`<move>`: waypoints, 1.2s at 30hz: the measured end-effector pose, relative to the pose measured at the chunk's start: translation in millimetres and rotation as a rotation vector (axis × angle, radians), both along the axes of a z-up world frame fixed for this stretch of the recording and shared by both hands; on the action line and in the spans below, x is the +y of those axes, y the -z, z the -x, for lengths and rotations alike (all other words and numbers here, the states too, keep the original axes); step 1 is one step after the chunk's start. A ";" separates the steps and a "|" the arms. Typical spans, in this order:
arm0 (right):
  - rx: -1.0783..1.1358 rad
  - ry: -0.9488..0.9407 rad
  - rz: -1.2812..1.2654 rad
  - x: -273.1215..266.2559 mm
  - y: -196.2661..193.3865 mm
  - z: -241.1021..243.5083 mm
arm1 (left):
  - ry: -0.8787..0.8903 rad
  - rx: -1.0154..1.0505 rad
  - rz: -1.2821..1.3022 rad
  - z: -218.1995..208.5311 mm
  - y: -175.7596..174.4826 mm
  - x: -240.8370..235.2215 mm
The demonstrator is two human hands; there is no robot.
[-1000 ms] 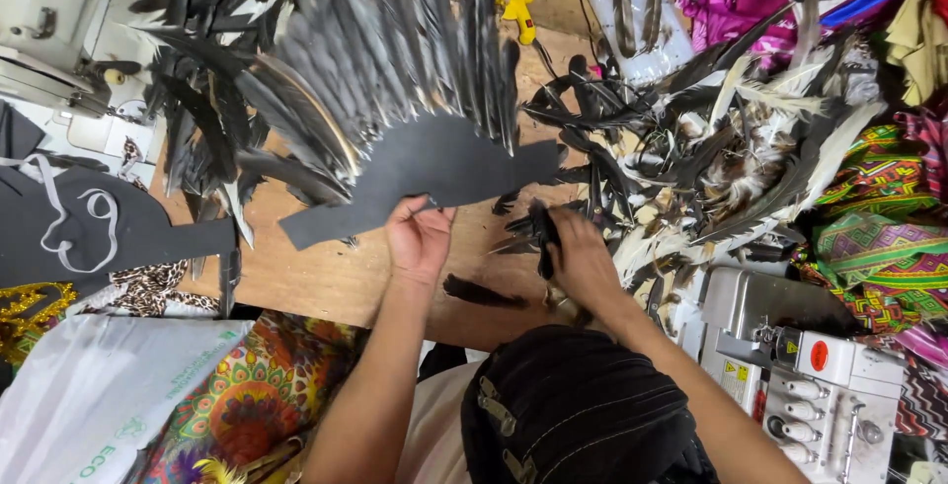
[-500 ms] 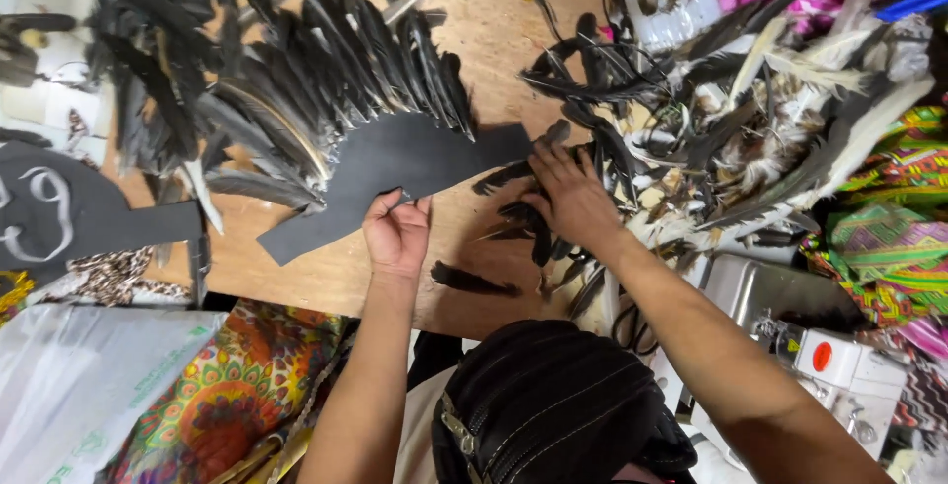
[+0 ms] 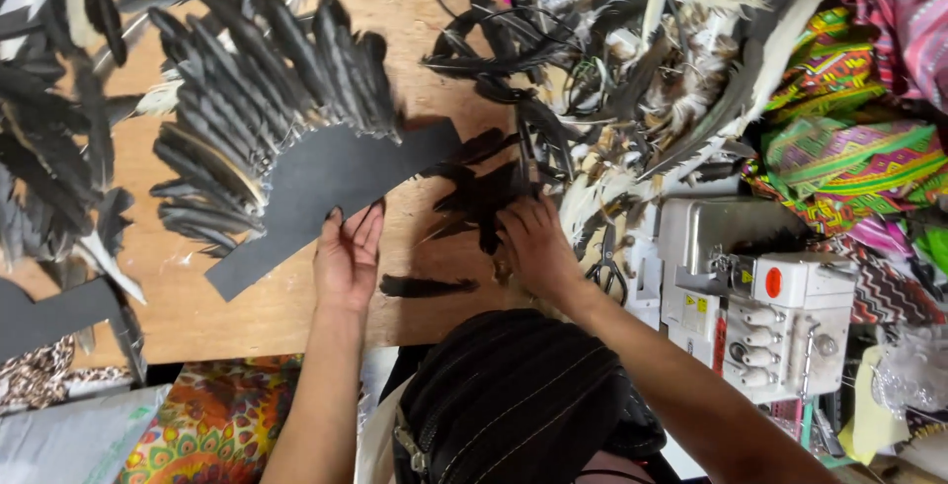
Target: Gluing feathers onto a black cutout base using a hot glue gun to create a decorative item.
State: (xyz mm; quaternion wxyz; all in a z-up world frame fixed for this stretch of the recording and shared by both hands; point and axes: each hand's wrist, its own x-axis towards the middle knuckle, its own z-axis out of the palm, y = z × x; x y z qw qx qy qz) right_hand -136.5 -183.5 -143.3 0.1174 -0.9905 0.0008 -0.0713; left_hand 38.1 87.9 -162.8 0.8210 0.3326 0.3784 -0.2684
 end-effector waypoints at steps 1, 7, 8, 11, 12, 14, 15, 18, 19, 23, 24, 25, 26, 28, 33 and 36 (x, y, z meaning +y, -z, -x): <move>-0.002 0.011 0.005 6.7 -18.3 -0.2 | 0.011 -0.002 0.005 -0.2 -1.5 3.9; 0.031 0.156 -0.262 0.1 48.4 55.5 | 0.494 0.020 -0.163 9.8 -17.5 11.3; 0.039 0.267 -0.245 -2.5 43.2 55.4 | 0.498 -0.012 -0.180 13.0 -19.1 7.8; 0.071 0.460 -0.295 -10.6 25.9 51.4 | 0.464 -0.020 -0.214 25.4 -26.9 -7.2; 0.095 0.542 -0.356 -11.4 20.6 48.8 | 0.426 -0.001 -0.224 29.9 -29.8 -10.7; 0.102 0.531 -0.336 -28.8 30.7 56.6 | 0.486 -0.051 -0.243 29.7 -60.3 -27.0; 0.104 0.530 -0.300 -37.7 36.2 59.4 | 0.555 -0.103 -0.245 29.1 -75.0 -35.7; 0.098 0.527 -0.347 -36.8 7.5 61.9 | 0.667 -0.276 -0.314 59.6 -19.9 -35.3; 0.103 0.530 -0.353 -31.1 10.0 65.8 | 0.672 -0.271 -0.319 59.8 -28.1 -35.2; 0.116 0.492 -0.290 -6.1 4.3 88.6 | 0.705 -0.349 -0.425 65.6 -44.3 -41.6; 0.126 0.457 -0.284 2.5 -0.7 92.2 | 0.648 -0.366 -0.470 65.8 -45.2 -42.3; 0.128 0.461 -0.284 8.9 5.4 100.5 | 0.652 -0.364 -0.469 65.1 -33.5 -37.2; 0.149 0.453 -0.270 15.5 11.3 108.8 | 0.589 -0.336 -0.470 64.4 -22.0 -31.9; 0.169 0.452 -0.256 26.3 28.0 123.3 | 0.533 -0.309 -0.468 57.1 -12.3 -24.9; 0.147 0.462 -0.203 53.9 48.7 161.8 | 0.605 -0.437 -0.526 37.7 -6.8 -17.5; 0.220 0.597 -0.335 65.7 10.5 146.2 | 0.714 -0.489 -0.521 30.9 -24.7 -27.0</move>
